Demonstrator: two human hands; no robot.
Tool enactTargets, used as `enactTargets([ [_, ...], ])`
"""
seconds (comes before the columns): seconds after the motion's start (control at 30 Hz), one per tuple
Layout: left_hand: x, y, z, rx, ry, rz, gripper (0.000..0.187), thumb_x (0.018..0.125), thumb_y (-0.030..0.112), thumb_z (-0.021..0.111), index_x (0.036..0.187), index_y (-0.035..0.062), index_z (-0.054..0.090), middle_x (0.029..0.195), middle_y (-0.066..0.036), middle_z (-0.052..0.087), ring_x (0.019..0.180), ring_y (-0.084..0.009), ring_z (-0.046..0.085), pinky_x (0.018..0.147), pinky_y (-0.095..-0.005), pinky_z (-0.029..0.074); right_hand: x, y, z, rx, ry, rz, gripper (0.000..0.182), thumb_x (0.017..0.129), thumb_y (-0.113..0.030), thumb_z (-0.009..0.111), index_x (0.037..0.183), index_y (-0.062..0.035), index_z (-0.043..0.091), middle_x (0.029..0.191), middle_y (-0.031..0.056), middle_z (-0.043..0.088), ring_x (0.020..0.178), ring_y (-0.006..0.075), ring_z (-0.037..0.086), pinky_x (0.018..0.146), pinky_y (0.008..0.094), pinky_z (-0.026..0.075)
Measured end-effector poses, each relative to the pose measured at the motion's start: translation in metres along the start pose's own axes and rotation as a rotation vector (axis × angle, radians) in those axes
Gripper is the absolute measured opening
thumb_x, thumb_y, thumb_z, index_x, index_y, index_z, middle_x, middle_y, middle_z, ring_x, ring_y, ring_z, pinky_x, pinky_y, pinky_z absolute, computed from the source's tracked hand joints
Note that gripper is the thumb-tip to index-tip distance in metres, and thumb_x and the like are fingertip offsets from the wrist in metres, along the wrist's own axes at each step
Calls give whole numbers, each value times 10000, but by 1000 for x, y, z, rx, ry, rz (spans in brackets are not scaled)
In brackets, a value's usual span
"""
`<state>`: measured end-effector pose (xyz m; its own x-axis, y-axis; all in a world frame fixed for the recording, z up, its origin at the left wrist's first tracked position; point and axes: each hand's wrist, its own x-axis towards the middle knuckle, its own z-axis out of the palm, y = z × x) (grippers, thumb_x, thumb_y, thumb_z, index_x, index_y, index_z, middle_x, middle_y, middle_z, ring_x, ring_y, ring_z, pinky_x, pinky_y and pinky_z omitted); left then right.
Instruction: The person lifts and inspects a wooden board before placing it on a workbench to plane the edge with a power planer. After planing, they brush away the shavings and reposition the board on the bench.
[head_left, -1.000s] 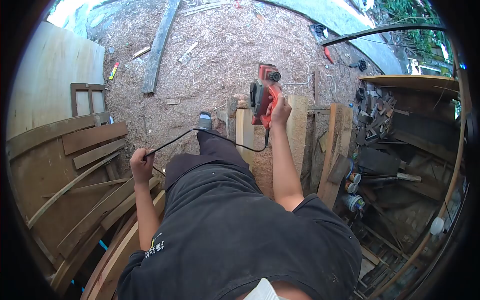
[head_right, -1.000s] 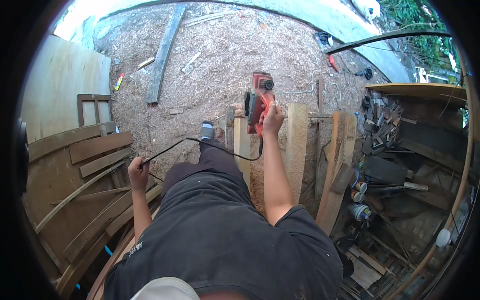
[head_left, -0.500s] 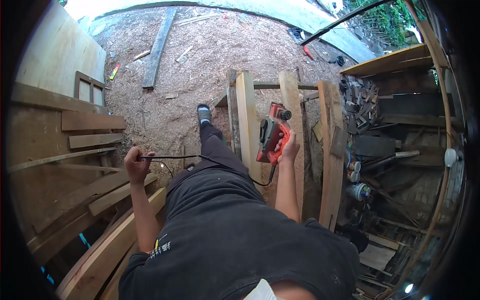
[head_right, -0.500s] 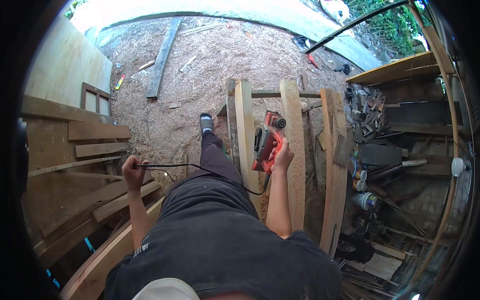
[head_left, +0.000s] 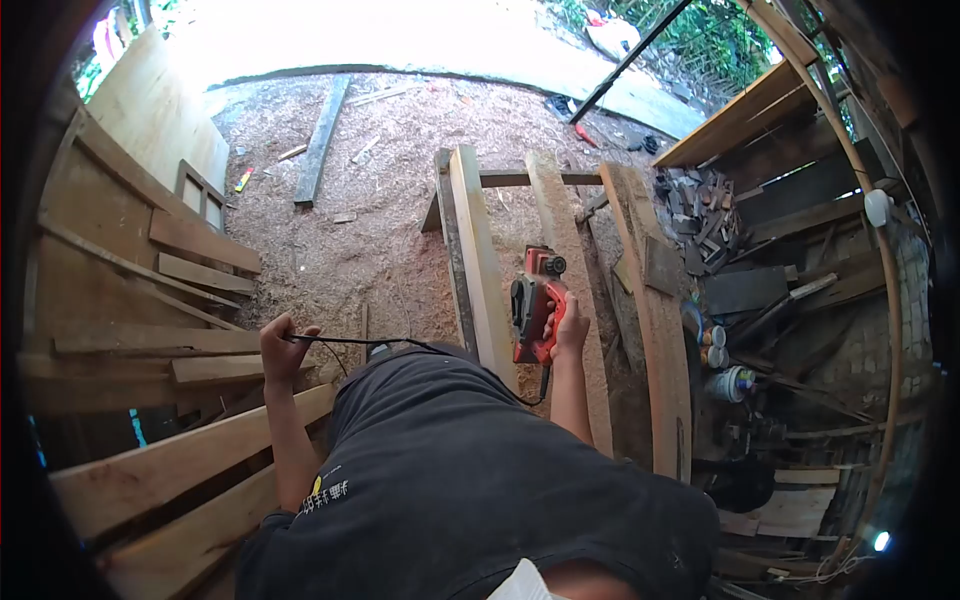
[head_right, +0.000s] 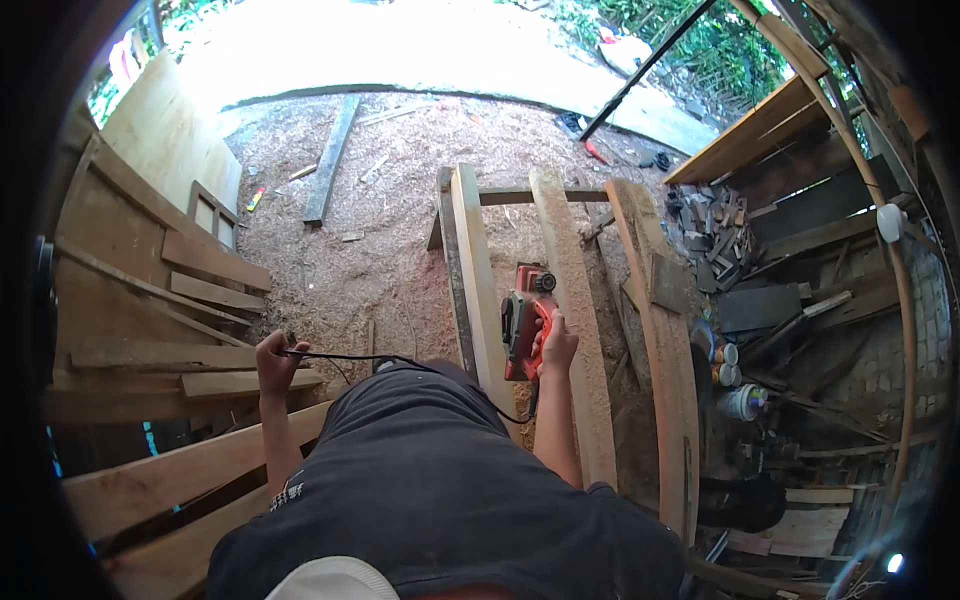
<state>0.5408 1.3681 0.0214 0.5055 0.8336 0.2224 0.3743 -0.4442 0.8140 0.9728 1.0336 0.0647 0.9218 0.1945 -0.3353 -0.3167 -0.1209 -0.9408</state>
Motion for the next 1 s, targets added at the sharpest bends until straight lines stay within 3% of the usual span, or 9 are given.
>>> enactTargets([
  [0.13, -67, 47, -12, -110, -42, -41, 496, 889, 247, 866, 774, 39, 431, 713, -6, 359, 689, -84, 360, 578, -315, 322, -37, 10, -48, -66, -77, -35, 497, 1044, -474, 590, 915, -12, 720, 597, 26, 586, 433, 117, 525, 383, 283, 404],
  [0.2, -110, 73, -15, -160, -80, 22, 268, 898, 125, 725, 863, 29, 477, 782, -2, 411, 756, -79, 410, 648, -287, 388, -55, 21, -76, -76, -112, -74, 491, 1052, -459, 583, 915, -8, 722, 593, 21, 585, 435, 109, 524, 385, 278, 401],
  [0.23, -136, 82, -14, -151, -85, 15, 268, 898, 125, 725, 863, 29, 477, 782, -2, 411, 756, -79, 410, 648, -287, 388, -64, 28, -93, -94, -136, -115, 485, 1060, -443, 576, 915, -5, 725, 588, 17, 584, 438, 101, 523, 387, 274, 397],
  [0.3, -190, 102, -14, -341, -85, -102, 179, 879, 96, 641, 930, 24, 485, 839, 8, 440, 810, -82, 441, 722, -271, 424, -90, 37, -128, -86, -160, -89, 473, 1061, -433, 590, 887, -9, 709, 576, 8, 568, 424, 100, 509, 378, 274, 388],
  [0.43, -278, 144, -26, -326, -107, -109, 66, 939, 36, 594, 961, 23, 533, 832, 23, 473, 779, -69, 433, 664, -264, 391, -130, 63, -192, -104, -235, -59, 452, 1060, -407, 603, 852, -15, 690, 556, 1, 552, 407, 98, 498, 370, 273, 381],
  [0.5, -320, 168, -34, -335, -91, -171, 60, 992, 25, 600, 950, 27, 556, 801, 32, 473, 744, -64, 420, 628, -261, 362, -158, 71, -222, -117, -232, -27, 452, 1061, -402, 599, 845, -16, 690, 556, 4, 555, 405, 98, 499, 369, 272, 379],
  [0.57, -352, 188, -44, -140, -44, -39, 144, 1050, 88, 627, 946, 30, 548, 828, 28, 469, 782, -75, 422, 672, -248, 360, -176, 76, -243, -121, -237, -19, 452, 1061, -398, 595, 838, -17, 691, 556, 6, 557, 404, 98, 499, 369, 271, 378],
  [0.77, -435, 190, -51, -57, -29, 6, 241, 1102, 188, 647, 938, 35, 560, 782, 21, 459, 756, -80, 419, 639, -265, 365, -249, 109, -310, -102, -219, -23, 484, 1040, -461, 626, 868, -20, 725, 572, 0, 570, 427, 95, 511, 380, 268, 388],
  [1.0, -537, 181, -68, -145, -31, 81, 225, 1101, 188, 642, 955, 34, 568, 744, -48, 457, 699, -117, 403, 616, -311, 386, -369, 144, -380, -84, -138, -69, 484, 1048, -462, 612, 880, -24, 728, 573, 1, 568, 425, 103, 509, 385, 269, 389],
])
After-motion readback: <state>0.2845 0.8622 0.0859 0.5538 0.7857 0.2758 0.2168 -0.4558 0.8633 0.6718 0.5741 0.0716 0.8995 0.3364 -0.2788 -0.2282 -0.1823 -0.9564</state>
